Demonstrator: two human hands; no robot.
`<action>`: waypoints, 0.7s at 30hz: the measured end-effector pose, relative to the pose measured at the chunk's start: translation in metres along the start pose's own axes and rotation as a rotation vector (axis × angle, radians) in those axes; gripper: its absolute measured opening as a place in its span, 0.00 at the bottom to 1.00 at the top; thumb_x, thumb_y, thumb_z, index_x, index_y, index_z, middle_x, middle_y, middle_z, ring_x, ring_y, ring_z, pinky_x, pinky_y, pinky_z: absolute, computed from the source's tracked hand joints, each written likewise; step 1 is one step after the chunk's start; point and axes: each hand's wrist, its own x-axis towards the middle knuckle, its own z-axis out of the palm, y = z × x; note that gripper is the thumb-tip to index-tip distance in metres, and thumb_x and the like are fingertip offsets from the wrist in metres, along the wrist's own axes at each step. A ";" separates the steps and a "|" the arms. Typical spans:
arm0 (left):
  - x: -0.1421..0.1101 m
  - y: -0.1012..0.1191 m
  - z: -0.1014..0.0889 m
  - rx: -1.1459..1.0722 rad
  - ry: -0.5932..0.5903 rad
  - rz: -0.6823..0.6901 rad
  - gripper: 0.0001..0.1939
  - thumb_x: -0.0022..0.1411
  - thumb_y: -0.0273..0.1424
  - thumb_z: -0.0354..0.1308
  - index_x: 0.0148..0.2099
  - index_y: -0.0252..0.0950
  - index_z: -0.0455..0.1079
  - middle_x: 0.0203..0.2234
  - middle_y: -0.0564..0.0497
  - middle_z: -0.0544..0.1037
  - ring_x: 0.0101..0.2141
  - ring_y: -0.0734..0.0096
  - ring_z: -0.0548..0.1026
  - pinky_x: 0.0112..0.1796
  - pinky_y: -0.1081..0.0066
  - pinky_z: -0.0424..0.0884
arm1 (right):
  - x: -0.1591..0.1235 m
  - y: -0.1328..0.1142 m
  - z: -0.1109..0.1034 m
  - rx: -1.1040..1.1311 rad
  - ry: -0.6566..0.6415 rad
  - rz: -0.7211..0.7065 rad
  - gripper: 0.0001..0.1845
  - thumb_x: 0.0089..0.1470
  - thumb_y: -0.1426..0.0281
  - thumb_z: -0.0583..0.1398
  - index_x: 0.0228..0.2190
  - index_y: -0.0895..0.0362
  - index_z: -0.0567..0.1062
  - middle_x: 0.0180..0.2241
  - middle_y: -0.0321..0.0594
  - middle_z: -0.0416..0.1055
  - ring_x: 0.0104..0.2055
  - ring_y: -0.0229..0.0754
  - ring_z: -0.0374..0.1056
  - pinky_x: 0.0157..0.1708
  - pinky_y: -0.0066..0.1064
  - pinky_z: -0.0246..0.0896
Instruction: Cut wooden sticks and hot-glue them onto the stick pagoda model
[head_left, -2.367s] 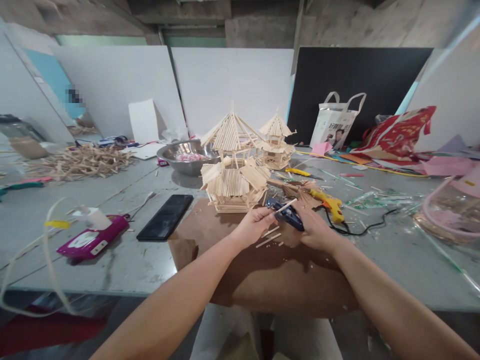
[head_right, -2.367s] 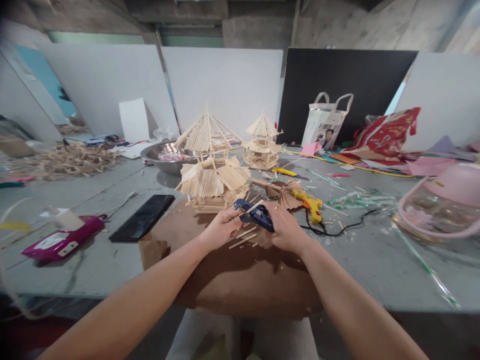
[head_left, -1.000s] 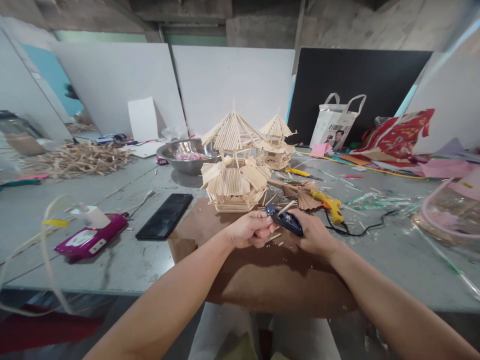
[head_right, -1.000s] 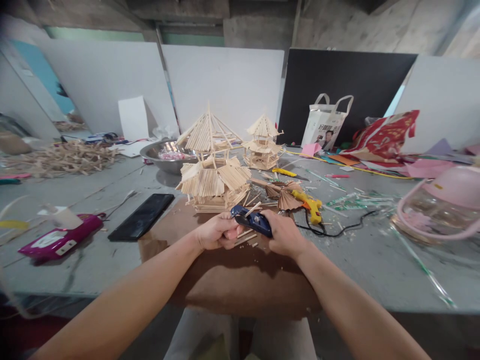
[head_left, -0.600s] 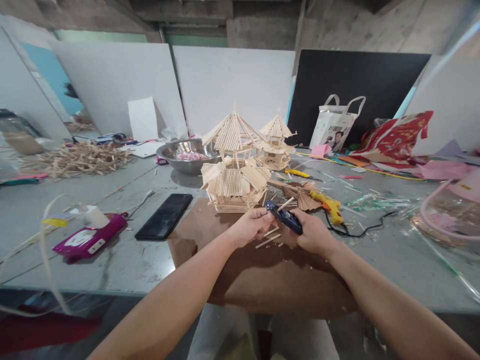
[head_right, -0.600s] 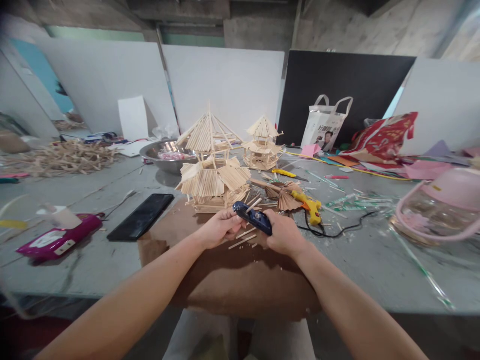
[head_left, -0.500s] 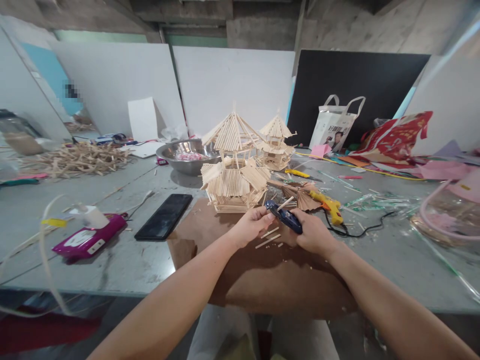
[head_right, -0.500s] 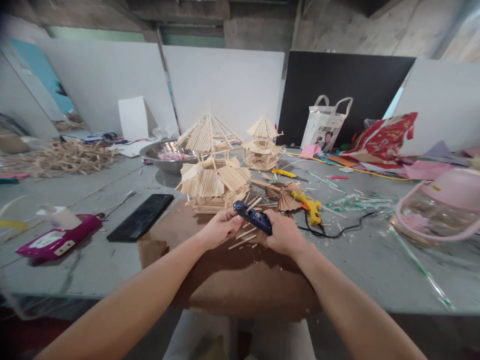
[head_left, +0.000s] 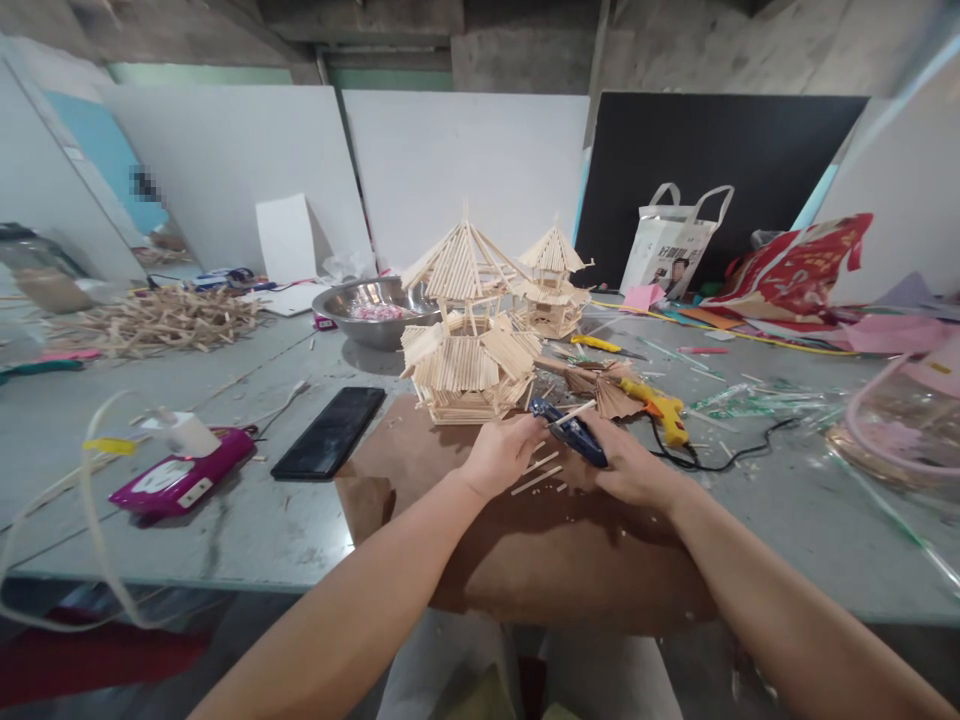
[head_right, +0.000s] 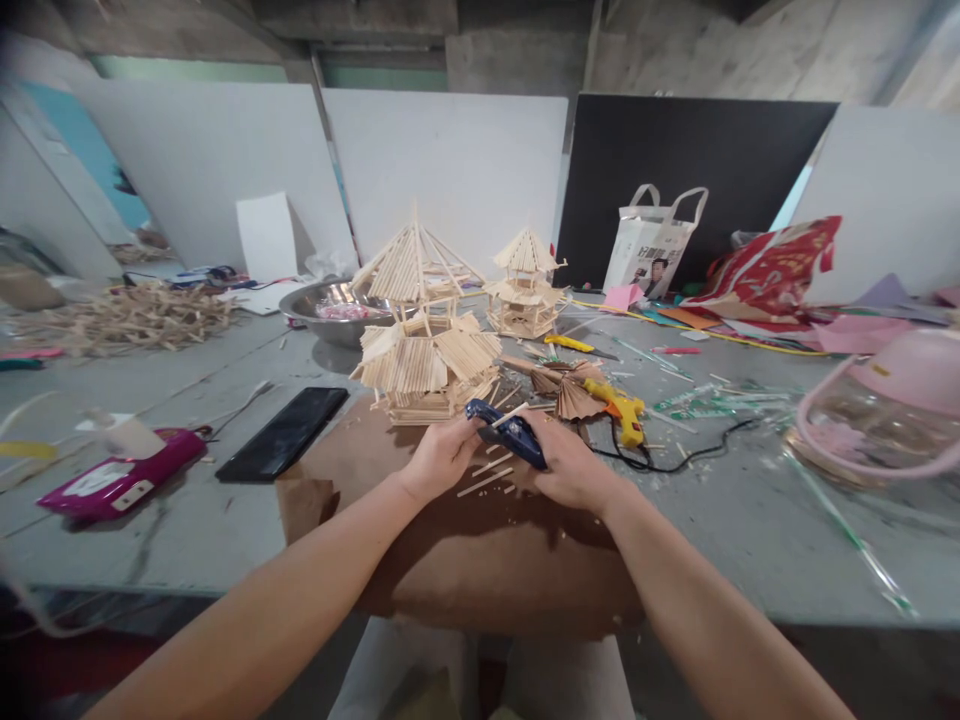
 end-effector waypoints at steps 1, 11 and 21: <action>0.000 0.000 0.000 0.030 0.008 0.011 0.12 0.57 0.29 0.42 0.35 0.33 0.66 0.22 0.49 0.69 0.24 0.75 0.66 0.27 0.76 0.60 | 0.000 -0.001 0.000 0.008 0.001 0.000 0.27 0.38 0.76 0.54 0.45 0.57 0.59 0.41 0.44 0.64 0.41 0.43 0.61 0.41 0.34 0.55; 0.003 -0.002 0.002 -0.537 -0.077 -0.318 0.16 0.56 0.40 0.43 0.26 0.33 0.61 0.13 0.58 0.57 0.16 0.83 0.55 0.18 0.79 0.54 | 0.001 0.013 0.006 -0.038 0.035 0.086 0.37 0.32 0.80 0.51 0.49 0.58 0.54 0.48 0.46 0.59 0.49 0.45 0.56 0.48 0.37 0.49; 0.006 -0.001 0.000 -0.627 -0.088 -0.558 0.16 0.54 0.42 0.44 0.24 0.34 0.59 0.11 0.60 0.53 0.12 0.84 0.50 0.15 0.79 0.46 | 0.005 0.019 0.002 -0.320 0.008 0.179 0.26 0.41 0.67 0.56 0.45 0.59 0.61 0.42 0.48 0.64 0.45 0.47 0.59 0.44 0.38 0.51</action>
